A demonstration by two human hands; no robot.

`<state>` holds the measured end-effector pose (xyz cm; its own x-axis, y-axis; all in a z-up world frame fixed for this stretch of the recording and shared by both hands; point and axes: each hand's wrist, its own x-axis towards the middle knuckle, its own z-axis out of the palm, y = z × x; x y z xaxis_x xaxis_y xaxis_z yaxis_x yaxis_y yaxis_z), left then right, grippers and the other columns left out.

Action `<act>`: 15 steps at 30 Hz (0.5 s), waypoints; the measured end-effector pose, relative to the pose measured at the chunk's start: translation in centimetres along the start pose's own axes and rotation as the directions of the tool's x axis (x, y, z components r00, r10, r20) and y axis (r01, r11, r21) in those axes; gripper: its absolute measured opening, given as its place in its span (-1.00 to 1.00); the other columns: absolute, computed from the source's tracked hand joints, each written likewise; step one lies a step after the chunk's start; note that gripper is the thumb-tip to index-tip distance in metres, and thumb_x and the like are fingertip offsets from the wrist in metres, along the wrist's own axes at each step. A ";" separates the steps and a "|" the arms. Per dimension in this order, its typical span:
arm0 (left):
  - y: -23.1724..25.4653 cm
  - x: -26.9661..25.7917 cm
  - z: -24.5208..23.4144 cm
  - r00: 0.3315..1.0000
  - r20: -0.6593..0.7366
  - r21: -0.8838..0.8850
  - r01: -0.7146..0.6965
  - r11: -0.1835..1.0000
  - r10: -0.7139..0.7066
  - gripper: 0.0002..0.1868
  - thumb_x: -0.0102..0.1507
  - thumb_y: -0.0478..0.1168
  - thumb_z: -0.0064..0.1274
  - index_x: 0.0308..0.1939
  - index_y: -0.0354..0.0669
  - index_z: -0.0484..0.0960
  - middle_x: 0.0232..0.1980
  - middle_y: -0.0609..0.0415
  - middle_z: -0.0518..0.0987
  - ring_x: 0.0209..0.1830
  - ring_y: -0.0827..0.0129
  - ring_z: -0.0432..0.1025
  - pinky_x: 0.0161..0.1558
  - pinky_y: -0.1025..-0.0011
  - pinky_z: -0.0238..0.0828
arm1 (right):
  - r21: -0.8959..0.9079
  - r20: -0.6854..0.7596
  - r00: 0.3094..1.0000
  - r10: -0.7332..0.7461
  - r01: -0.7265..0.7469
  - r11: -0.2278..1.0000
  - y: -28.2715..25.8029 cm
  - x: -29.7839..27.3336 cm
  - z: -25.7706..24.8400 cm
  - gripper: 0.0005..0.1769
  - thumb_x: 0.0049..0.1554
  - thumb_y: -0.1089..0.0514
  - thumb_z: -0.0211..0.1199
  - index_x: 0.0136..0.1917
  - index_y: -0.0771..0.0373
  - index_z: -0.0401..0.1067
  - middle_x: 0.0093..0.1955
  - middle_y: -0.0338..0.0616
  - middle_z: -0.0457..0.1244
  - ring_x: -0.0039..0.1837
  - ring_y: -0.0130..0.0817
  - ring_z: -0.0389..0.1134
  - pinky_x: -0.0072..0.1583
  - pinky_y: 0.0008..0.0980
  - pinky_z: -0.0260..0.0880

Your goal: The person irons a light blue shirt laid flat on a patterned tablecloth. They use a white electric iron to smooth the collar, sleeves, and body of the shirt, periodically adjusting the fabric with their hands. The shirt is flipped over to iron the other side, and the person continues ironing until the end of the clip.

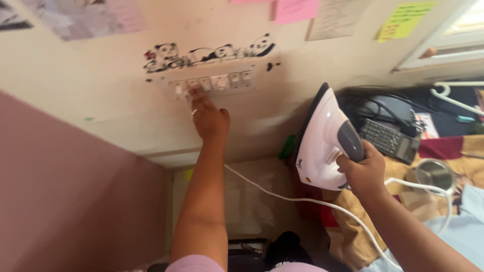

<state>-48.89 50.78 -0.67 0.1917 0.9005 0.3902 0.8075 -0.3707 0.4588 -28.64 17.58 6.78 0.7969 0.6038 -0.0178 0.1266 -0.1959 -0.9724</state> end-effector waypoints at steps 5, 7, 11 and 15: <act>1.5 1.0 0.6 0.990 0.070 -0.126 0.133 0.983 -0.125 0.11 0.11 -0.13 0.22 0.56 -0.43 -0.11 0.64 -0.42 -0.15 0.56 -0.16 0.05 0.45 0.14 0.10 | 0.074 -0.036 0.999 -0.036 0.039 0.997 -0.8 -0.5 -2.6 -0.61 -0.10 0.38 0.26 0.05 0.35 0.50 -0.21 -0.20 0.35 -0.26 -0.49 0.35 -0.20 -0.46 0.39; 1.2 1.1 1.2 0.991 0.043 -0.207 0.131 0.970 -0.124 0.08 0.11 -0.12 0.25 0.54 -0.39 -0.08 0.64 -0.43 -0.16 0.59 -0.16 -0.01 0.49 0.14 0.03 | 0.094 -0.051 0.997 -0.049 0.054 0.994 -1.1 -1.1 -3.8 -0.62 -0.10 0.38 0.26 0.05 0.34 0.51 -0.24 -0.21 0.35 -0.28 -0.50 0.34 -0.21 -0.46 0.38; 3.7 -0.7 1.8 0.976 -0.204 -0.396 -0.010 0.918 -0.078 0.04 0.35 -0.10 0.14 0.65 -0.39 -0.25 0.68 -0.46 -0.34 0.72 -0.30 -0.20 0.62 -0.02 -0.10 | 0.138 -0.083 0.993 -0.083 0.094 0.986 -1.9 -2.7 -7.0 -0.65 -0.06 0.40 0.27 0.05 0.35 0.50 -0.25 -0.22 0.34 -0.28 -0.50 0.34 -0.22 -0.47 0.34; 11.9 -2.9 0.5 0.920 -0.379 -0.543 -0.309 0.781 0.100 -0.02 0.53 0.05 -0.02 0.70 -0.26 -0.37 0.75 -0.32 -0.45 0.76 -0.21 -0.32 0.70 -0.01 -0.20 | 0.159 -0.149 0.978 -0.146 0.169 0.973 -2.7 -4.8 -11.5 -0.62 -0.02 0.42 0.30 0.10 0.34 0.49 -0.18 -0.26 0.35 -0.20 -0.56 0.35 -0.16 -0.49 0.38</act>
<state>-39.53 43.84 3.28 0.0455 0.7050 0.7077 0.2683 -0.6910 0.6712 -25.99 6.34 12.15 0.8489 0.5042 0.1587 0.1641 0.0340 -0.9859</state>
